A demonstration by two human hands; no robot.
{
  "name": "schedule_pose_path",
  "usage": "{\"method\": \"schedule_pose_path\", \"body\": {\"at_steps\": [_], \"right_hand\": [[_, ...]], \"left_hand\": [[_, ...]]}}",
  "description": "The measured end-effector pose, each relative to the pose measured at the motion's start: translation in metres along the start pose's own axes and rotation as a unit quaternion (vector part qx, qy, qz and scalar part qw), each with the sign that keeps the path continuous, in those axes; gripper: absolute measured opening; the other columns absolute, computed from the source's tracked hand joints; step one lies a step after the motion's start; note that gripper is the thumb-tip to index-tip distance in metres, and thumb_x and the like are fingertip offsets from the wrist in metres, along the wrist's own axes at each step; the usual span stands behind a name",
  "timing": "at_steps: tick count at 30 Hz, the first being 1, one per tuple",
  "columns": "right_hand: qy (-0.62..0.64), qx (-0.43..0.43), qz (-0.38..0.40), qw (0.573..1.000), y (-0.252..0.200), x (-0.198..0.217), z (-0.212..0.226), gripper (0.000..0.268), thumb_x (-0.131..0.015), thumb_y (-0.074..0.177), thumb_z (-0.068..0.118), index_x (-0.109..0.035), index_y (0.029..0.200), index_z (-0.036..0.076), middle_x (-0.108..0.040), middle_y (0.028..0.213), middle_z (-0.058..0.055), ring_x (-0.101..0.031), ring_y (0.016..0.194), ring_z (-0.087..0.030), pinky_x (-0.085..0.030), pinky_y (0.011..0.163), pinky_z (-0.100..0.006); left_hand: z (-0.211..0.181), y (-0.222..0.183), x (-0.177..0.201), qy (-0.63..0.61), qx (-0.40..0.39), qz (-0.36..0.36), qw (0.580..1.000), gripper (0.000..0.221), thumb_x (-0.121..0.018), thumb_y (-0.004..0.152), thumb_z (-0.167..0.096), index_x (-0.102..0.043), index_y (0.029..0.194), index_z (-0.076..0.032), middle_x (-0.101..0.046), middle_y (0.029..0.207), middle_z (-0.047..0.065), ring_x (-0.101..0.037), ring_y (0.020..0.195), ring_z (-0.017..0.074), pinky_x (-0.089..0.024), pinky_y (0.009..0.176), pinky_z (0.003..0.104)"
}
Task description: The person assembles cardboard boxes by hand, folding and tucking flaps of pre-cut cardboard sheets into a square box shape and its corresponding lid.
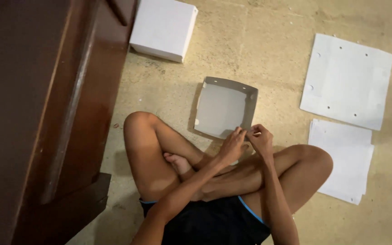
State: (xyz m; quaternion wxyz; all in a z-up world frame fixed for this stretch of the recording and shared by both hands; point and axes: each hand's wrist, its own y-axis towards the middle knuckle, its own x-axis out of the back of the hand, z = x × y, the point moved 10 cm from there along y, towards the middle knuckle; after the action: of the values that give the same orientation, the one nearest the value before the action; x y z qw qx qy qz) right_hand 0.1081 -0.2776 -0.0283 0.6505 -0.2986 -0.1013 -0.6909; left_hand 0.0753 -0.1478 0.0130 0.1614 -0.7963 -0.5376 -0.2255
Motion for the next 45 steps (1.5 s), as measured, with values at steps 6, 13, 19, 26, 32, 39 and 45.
{"method": "schedule_pose_path", "body": {"at_steps": [6, 13, 19, 26, 32, 39, 45], "right_hand": [[-0.016, 0.010, -0.011, 1.000, -0.011, 0.002, 0.024, 0.019, -0.064, 0.077, 0.009, -0.066, 0.093, -0.001, -0.065, 0.079, -0.025, -0.070, 0.076, -0.039, -0.054, 0.067, -0.046], [-0.042, -0.013, -0.025, 0.999, 0.001, 0.003, 0.008, 0.027, -0.069, 0.078, 0.007, -0.063, 0.102, -0.003, -0.063, 0.082, -0.023, -0.067, 0.071, -0.035, -0.053, 0.063, -0.044], [-0.118, 0.044, -0.093, 0.988, 0.010, 0.029, 0.046, 0.030, -0.061, 0.084, 0.000, -0.063, 0.113, -0.005, -0.065, 0.090, -0.027, -0.068, 0.078, -0.043, -0.052, 0.066, -0.048], [0.013, -0.010, -0.103, 0.995, 0.010, 0.031, 0.040, 0.060, -0.071, 0.095, 0.021, -0.041, 0.144, 0.001, -0.050, 0.126, -0.031, -0.060, 0.107, -0.045, -0.054, 0.083, -0.048], [0.228, -0.058, 0.022, 0.972, 0.008, -0.011, 0.058, 0.063, -0.057, 0.101, 0.021, -0.024, 0.150, 0.001, -0.047, 0.123, -0.025, -0.062, 0.098, -0.032, -0.055, 0.084, -0.045], [0.254, -0.003, 0.056, 0.966, 0.013, -0.023, 0.073, 0.069, -0.063, 0.091, 0.002, -0.024, 0.149, 0.001, -0.033, 0.142, -0.027, -0.046, 0.127, -0.039, -0.044, 0.101, -0.050], [0.199, -0.026, 0.091, 0.976, 0.032, -0.042, 0.078, 0.066, -0.052, 0.102, 0.016, -0.017, 0.156, 0.008, -0.038, 0.134, -0.024, -0.051, 0.117, -0.033, -0.051, 0.088, -0.043]], "left_hand": [[0.005, -0.001, -0.009, -0.033, 0.010, 0.032, 0.999, 0.058, -0.070, 0.082, -0.010, -0.041, 0.130, 0.006, -0.063, 0.107, 0.027, -0.066, 0.097, 0.0466, -0.057, 0.077, 0.058], [-0.005, -0.007, 0.118, -0.115, -0.083, -0.175, 0.974, 0.060, -0.073, 0.076, -0.005, -0.051, 0.131, 0.010, -0.057, 0.119, 0.035, -0.052, 0.112, 0.0571, -0.038, 0.100, 0.061], [0.068, -0.014, 0.225, 0.001, -0.005, -0.300, 0.954, 0.067, -0.074, 0.085, -0.016, -0.040, 0.139, 0.004, -0.047, 0.130, 0.031, -0.044, 0.122, 0.0520, -0.036, 0.102, 0.063], [0.113, 0.001, 0.210, -0.017, 0.001, -0.161, 0.987, 0.041, -0.066, 0.093, -0.028, -0.049, 0.124, -0.008, -0.049, 0.122, 0.012, -0.052, 0.120, 0.0348, -0.039, 0.102, 0.051], [0.126, -0.018, 0.199, -0.050, 0.017, -0.211, 0.976, 0.033, -0.068, 0.087, -0.031, -0.049, 0.109, -0.016, -0.047, 0.104, 0.006, -0.056, 0.102, 0.0317, -0.046, 0.087, 0.045], [0.166, -0.010, 0.192, -0.180, 0.095, -0.209, 0.957, 0.078, -0.081, 0.080, -0.042, -0.041, 0.136, -0.005, -0.049, 0.116, 0.025, -0.055, 0.109, 0.0460, -0.047, 0.092, 0.054], [0.161, 0.004, 0.188, -0.166, 0.129, -0.155, 0.965, 0.074, -0.074, 0.085, -0.040, -0.041, 0.141, -0.005, -0.045, 0.128, 0.025, -0.046, 0.121, 0.0481, -0.041, 0.102, 0.058]]}}
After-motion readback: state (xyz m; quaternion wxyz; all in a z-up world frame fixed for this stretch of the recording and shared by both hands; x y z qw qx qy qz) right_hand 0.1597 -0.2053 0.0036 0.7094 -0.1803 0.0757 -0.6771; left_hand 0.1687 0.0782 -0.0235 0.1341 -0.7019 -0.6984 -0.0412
